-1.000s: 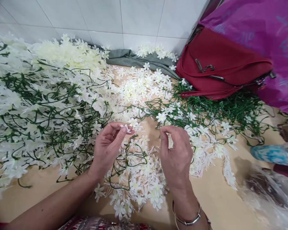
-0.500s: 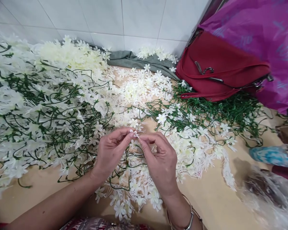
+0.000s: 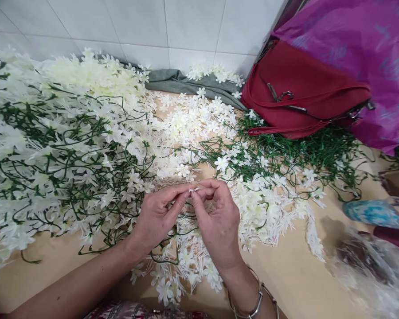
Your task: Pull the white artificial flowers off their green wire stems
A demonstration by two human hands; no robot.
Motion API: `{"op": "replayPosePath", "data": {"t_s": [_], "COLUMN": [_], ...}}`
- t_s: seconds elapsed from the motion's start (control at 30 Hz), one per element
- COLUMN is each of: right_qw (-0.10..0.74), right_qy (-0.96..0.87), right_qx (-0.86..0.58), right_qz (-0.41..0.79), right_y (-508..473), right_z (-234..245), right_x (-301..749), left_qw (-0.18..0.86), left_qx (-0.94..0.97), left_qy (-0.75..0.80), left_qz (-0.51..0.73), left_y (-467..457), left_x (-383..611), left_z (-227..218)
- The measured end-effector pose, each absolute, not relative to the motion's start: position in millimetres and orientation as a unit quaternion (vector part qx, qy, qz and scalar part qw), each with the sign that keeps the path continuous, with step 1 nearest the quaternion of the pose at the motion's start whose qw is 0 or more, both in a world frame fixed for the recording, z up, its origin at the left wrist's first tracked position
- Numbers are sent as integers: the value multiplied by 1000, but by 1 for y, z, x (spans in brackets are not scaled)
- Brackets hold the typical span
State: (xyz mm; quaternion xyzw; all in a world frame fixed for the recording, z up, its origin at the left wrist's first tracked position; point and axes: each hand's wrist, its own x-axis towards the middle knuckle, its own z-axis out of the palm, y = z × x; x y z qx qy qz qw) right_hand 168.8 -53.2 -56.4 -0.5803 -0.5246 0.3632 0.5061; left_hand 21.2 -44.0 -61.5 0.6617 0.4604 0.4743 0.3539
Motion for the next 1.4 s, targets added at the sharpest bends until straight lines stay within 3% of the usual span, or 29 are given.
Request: {"op": "replayPosePath", "data": {"t_s": [0.2, 0.3, 0.4, 0.67, 0.83, 1.2, 1.27, 1.4], "right_qw": [511, 520, 541, 587, 586, 542, 526, 506], "right_qy": [-499, -518, -534, -466, -461, -458, -456, -437], "right_qx": [-570, -573, -575, -545, -539, -540, -531, -513], "right_qz": [407, 363, 304, 375, 391, 454, 483, 538], "right_y": [-50, -49, -46, -37, -36, -37, -38, -38], "right_z": [-51, -50, -50, -52, -56, -58, -57, -55], "right_x": [172, 175, 178, 191, 194, 200, 199, 193], "left_qw": [322, 351, 297, 175, 156, 204, 252, 455], "left_qx": [720, 693, 714, 862, 878, 780, 735, 577], "left_qy": [412, 428, 426, 388, 371, 393, 402, 405], "left_qz": [456, 462, 469, 276, 258, 442, 485, 544], "left_y": [-45, -45, -41, -32, -29, -31, -32, -33], "left_x": [19, 19, 15, 1, 4, 4, 4, 6], "left_z": [-60, -57, -54, -55, -57, -53, -50, -47]}}
